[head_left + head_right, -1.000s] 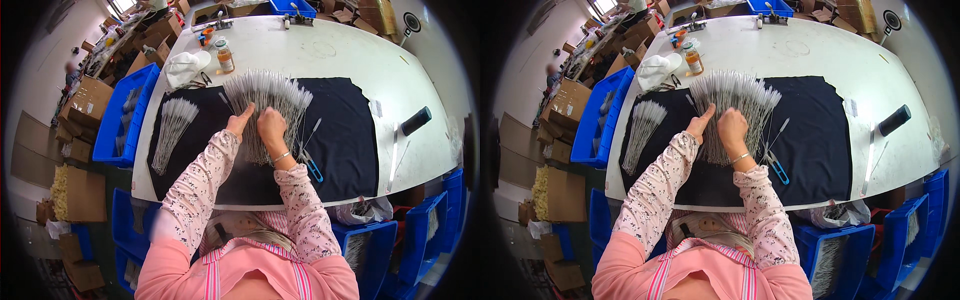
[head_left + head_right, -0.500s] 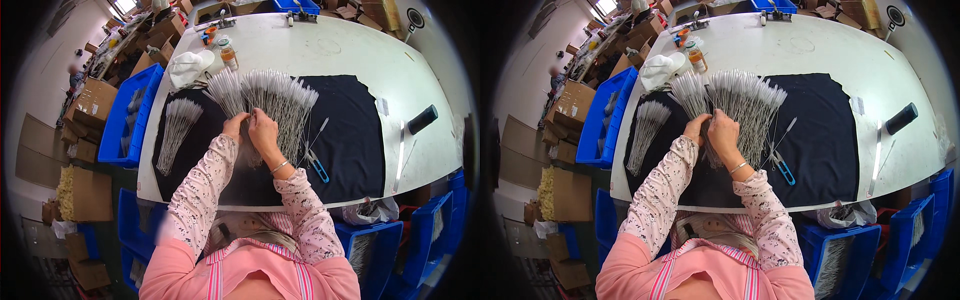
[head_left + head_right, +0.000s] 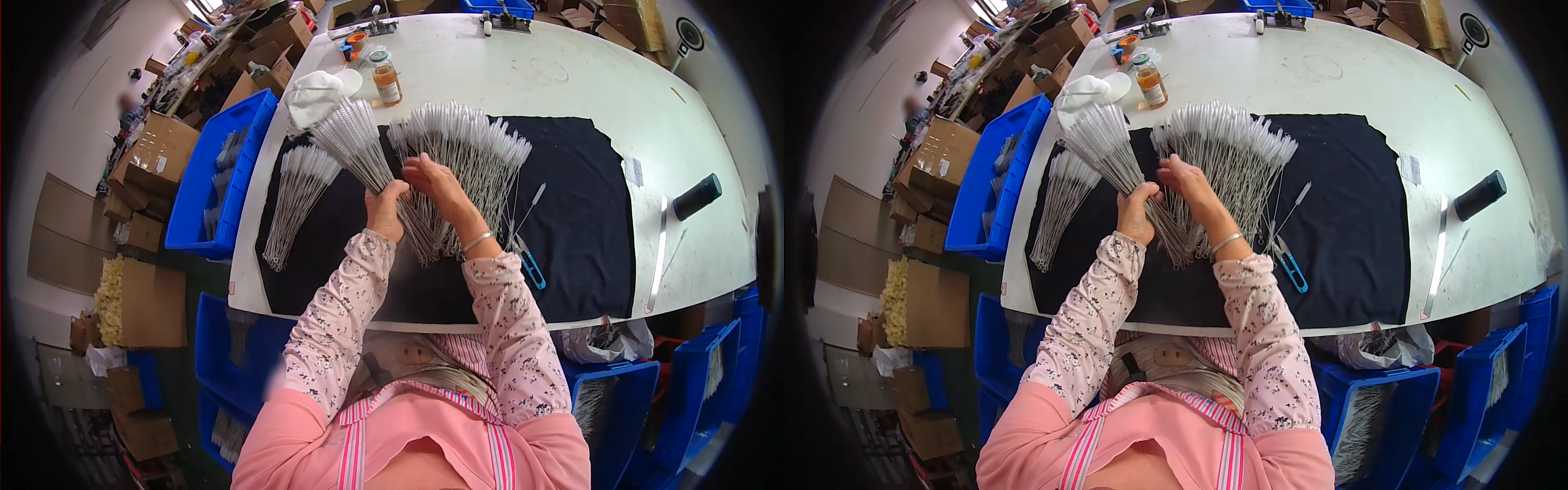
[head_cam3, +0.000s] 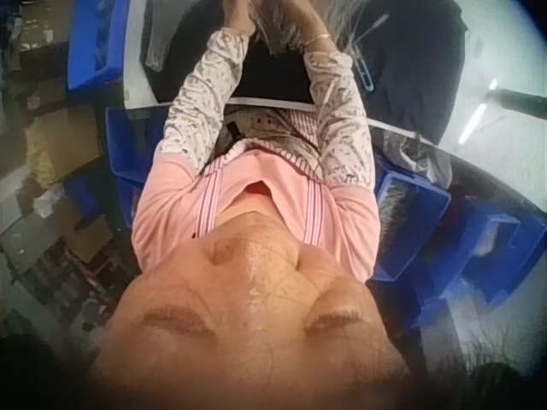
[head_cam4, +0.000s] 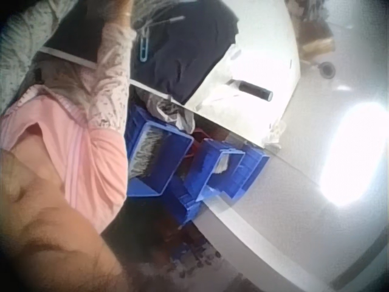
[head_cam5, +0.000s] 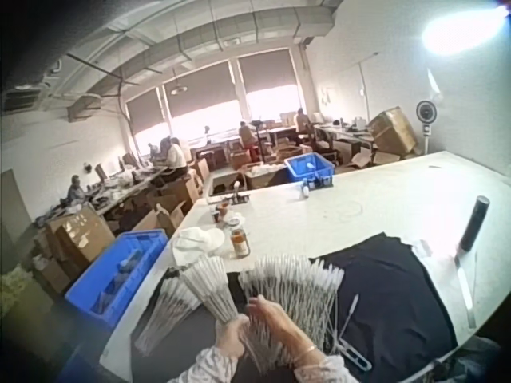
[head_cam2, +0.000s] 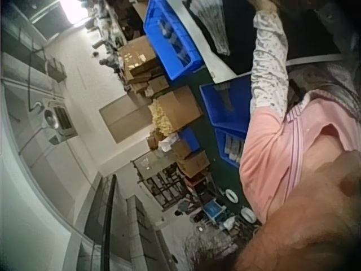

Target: Sorting and organizing metal wire brushes on a factory workbench.

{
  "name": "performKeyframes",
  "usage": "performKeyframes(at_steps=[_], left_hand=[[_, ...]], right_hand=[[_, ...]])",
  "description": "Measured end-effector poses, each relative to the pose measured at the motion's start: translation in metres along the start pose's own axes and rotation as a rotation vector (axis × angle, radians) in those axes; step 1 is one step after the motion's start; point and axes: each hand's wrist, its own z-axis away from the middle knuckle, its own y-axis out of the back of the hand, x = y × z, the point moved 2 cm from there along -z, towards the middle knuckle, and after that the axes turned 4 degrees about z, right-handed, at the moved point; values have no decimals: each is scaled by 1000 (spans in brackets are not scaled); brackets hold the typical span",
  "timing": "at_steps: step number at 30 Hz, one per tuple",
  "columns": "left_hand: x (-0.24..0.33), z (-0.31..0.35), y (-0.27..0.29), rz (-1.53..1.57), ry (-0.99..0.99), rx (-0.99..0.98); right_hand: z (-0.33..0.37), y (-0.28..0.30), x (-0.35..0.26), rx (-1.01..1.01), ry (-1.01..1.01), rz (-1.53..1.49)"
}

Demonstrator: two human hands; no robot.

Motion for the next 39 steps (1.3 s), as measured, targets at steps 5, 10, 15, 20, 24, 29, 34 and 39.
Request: performKeyframes(at_steps=[5, 10, 15, 20, 24, 29, 34, 39], left_hand=[[24, 47, -3, -244, -388, -145], [54, 113, -9, -240, -584, -185], [91, 125, 1, 64, -625, -191], [101, 134, 10, 182, -617, 105], [92, 137, 28, 33, -512, 328], [87, 150, 36, 10, -248, 256], [91, 177, 72, -447, -468, 262], [125, 195, 21, -1612, -1220, -437]], right_hand=[[-5, 31, 22, 12, -291, -94], [-3, 25, 25, 4, -237, 85], [20, -10, 1, -195, -8, 465], [102, -112, -15, -445, 368, 1094], [121, -126, 10, -208, 164, 1257], [140, -107, 31, -359, -190, 790], [160, -118, -18, -315, -667, 255], [179, -114, -28, -274, -965, -270]])
